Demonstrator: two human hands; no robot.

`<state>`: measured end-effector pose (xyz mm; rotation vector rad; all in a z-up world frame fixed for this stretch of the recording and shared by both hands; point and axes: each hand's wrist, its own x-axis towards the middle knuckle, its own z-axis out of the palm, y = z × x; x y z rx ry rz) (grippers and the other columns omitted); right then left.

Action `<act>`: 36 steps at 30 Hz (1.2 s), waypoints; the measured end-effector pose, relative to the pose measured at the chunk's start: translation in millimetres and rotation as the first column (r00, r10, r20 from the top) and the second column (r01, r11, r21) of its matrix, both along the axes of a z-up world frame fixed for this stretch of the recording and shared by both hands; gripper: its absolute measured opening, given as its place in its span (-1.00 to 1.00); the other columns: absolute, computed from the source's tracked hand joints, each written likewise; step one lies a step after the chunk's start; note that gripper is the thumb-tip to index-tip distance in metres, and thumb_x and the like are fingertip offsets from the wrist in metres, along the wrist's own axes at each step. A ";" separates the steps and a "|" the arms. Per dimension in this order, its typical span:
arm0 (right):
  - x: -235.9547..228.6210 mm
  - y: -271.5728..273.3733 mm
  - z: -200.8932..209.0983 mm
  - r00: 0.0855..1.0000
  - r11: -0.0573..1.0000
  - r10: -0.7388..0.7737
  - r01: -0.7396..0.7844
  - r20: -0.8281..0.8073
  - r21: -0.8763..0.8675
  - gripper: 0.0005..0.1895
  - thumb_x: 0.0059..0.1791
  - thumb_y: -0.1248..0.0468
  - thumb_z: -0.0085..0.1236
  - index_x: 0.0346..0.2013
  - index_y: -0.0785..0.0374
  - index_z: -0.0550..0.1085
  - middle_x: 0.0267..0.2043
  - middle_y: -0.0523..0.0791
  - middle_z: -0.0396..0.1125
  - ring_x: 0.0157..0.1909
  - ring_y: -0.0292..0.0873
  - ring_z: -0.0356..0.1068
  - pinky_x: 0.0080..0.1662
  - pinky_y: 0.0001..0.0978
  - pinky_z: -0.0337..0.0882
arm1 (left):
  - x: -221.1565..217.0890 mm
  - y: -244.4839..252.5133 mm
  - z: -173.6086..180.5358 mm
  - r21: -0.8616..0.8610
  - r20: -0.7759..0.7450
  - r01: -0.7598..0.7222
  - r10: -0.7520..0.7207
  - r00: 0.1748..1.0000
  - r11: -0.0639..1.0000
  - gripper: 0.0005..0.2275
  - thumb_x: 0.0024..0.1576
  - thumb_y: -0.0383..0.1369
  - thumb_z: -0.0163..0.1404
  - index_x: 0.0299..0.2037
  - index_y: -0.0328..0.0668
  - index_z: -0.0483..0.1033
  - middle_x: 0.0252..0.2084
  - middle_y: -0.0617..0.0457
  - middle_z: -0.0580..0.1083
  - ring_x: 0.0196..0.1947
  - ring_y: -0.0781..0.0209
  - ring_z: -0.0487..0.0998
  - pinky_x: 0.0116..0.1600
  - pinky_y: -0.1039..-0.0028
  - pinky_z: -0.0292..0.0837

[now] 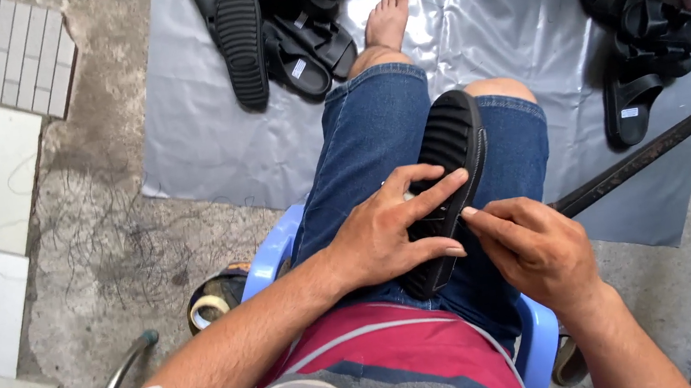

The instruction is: Hand-sewing a sandal strap to the sole using a needle and thread

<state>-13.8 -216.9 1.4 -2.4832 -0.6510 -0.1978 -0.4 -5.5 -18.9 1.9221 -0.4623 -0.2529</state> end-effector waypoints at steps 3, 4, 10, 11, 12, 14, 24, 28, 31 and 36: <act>-3.8 -2.1 3.4 0.997 0.999 0.038 -0.038 -0.062 0.001 -0.73 -0.22 0.42 0.10 -0.28 0.09 0.54 -0.34 -0.11 0.36 -0.36 -0.06 0.38 -0.43 -0.32 0.35 | -3.0 -1.1 0.8 0.006 0.036 -0.024 0.024 0.999 1.000 -0.42 -0.05 -0.09 0.09 0.21 0.31 0.15 0.09 -0.01 0.26 0.00 -0.25 0.41 0.01 0.10 0.40; -3.3 -2.9 3.4 0.997 0.999 0.033 -0.033 -0.064 0.000 -0.73 -0.22 0.42 0.10 -0.28 0.09 0.54 -0.34 -0.11 0.36 -0.36 -0.06 0.38 -0.43 -0.32 0.35 | -2.8 -1.5 0.4 0.005 0.034 -0.019 0.019 0.999 1.000 -0.42 -0.05 -0.09 0.09 0.21 0.31 0.15 0.09 -0.01 0.26 0.00 -0.25 0.41 0.01 0.10 0.40; -3.0 -8.2 1.2 0.993 0.999 0.044 -0.047 -0.107 -0.028 -0.73 -0.21 0.38 0.10 -0.24 0.09 0.52 -0.32 -0.10 0.36 -0.36 0.00 0.37 -0.46 -0.23 0.31 | -5.5 -4.4 -5.1 -0.003 0.059 -0.035 0.035 0.998 0.999 -0.45 -0.02 -0.13 0.08 0.20 0.30 0.17 0.09 -0.01 0.26 0.00 -0.22 0.42 0.01 0.11 0.41; -2.3 -7.6 2.3 0.991 0.998 0.050 -0.054 -0.123 -0.029 -0.70 -0.22 0.39 0.09 -0.21 0.08 0.51 -0.33 -0.09 0.36 -0.37 0.02 0.36 -0.47 -0.20 0.31 | -6.1 -4.4 -5.9 -0.007 0.068 -0.036 0.037 0.997 0.999 -0.45 -0.02 -0.13 0.08 0.20 0.31 0.17 0.09 0.00 0.27 0.00 -0.20 0.42 0.01 0.13 0.41; -1.2 -7.1 3.6 0.989 0.998 0.057 -0.061 -0.138 -0.031 -0.66 -0.23 0.40 0.08 -0.18 0.08 0.51 -0.34 -0.09 0.35 -0.38 0.04 0.36 -0.48 -0.17 0.31 | -6.1 -4.5 -6.5 -0.010 0.077 -0.037 0.038 0.996 0.999 -0.46 -0.02 -0.14 0.07 0.20 0.31 0.17 0.08 0.00 0.27 0.00 -0.19 0.42 0.02 0.14 0.41; 0.1 -8.2 3.6 0.986 0.997 0.061 -0.067 -0.156 -0.036 -0.65 -0.23 0.39 0.09 -0.17 0.07 0.51 -0.34 -0.09 0.35 -0.41 0.03 0.34 -0.49 -0.20 0.30 | -5.3 -4.1 -6.4 -0.014 0.078 -0.034 0.035 0.996 0.999 -0.46 -0.02 -0.14 0.08 0.20 0.31 0.18 0.08 -0.01 0.27 -0.01 -0.19 0.43 0.02 0.14 0.41; 2.6 -18.6 7.5 0.963 0.958 0.191 -0.225 -0.189 -0.176 -0.49 -0.13 0.43 -0.02 0.07 -0.09 0.30 -0.28 -0.20 0.25 -0.38 -0.27 0.30 -0.46 -0.42 0.32 | -4.4 0.9 -11.4 0.036 0.106 0.055 -0.059 0.993 0.998 -0.43 0.04 -0.15 0.05 0.23 0.30 0.03 0.15 -0.01 0.22 0.05 0.12 0.39 -0.03 0.33 0.45; 0.6 -15.8 6.7 0.971 0.967 0.158 -0.189 -0.180 -0.170 -0.51 -0.12 0.42 0.00 0.06 -0.08 0.32 -0.31 -0.19 0.25 -0.40 -0.25 0.31 -0.44 -0.40 0.33 | -2.1 5.1 -12.0 0.013 0.093 0.070 -0.071 0.993 0.997 -0.42 0.03 -0.17 0.06 0.24 0.30 0.03 0.16 -0.02 0.20 0.13 0.09 0.34 0.00 0.31 0.44; 2.0 -14.5 7.8 0.977 0.974 0.155 -0.176 -0.149 -0.143 -0.52 -0.12 0.44 0.02 0.02 -0.12 0.35 -0.34 -0.23 0.26 -0.40 -0.30 0.29 -0.45 -0.46 0.31 | 0.5 8.5 -14.2 -0.020 0.113 0.126 -0.123 0.986 0.992 -0.44 0.07 -0.11 -0.02 0.26 0.24 -0.01 0.18 -0.10 0.17 0.21 0.04 0.26 0.16 0.27 0.33; 8.9 -8.8 6.6 0.979 0.977 0.186 -0.193 -0.086 -0.091 -0.61 -0.11 0.43 0.05 -0.05 -0.06 0.41 -0.37 -0.22 0.29 -0.40 -0.30 0.31 -0.40 -0.49 0.32 | 3.1 11.2 -14.4 -0.077 -0.017 0.110 -0.112 0.994 0.991 -0.48 0.04 -0.14 0.02 0.21 0.34 0.08 0.17 0.01 0.18 0.18 0.18 0.30 0.21 0.46 0.26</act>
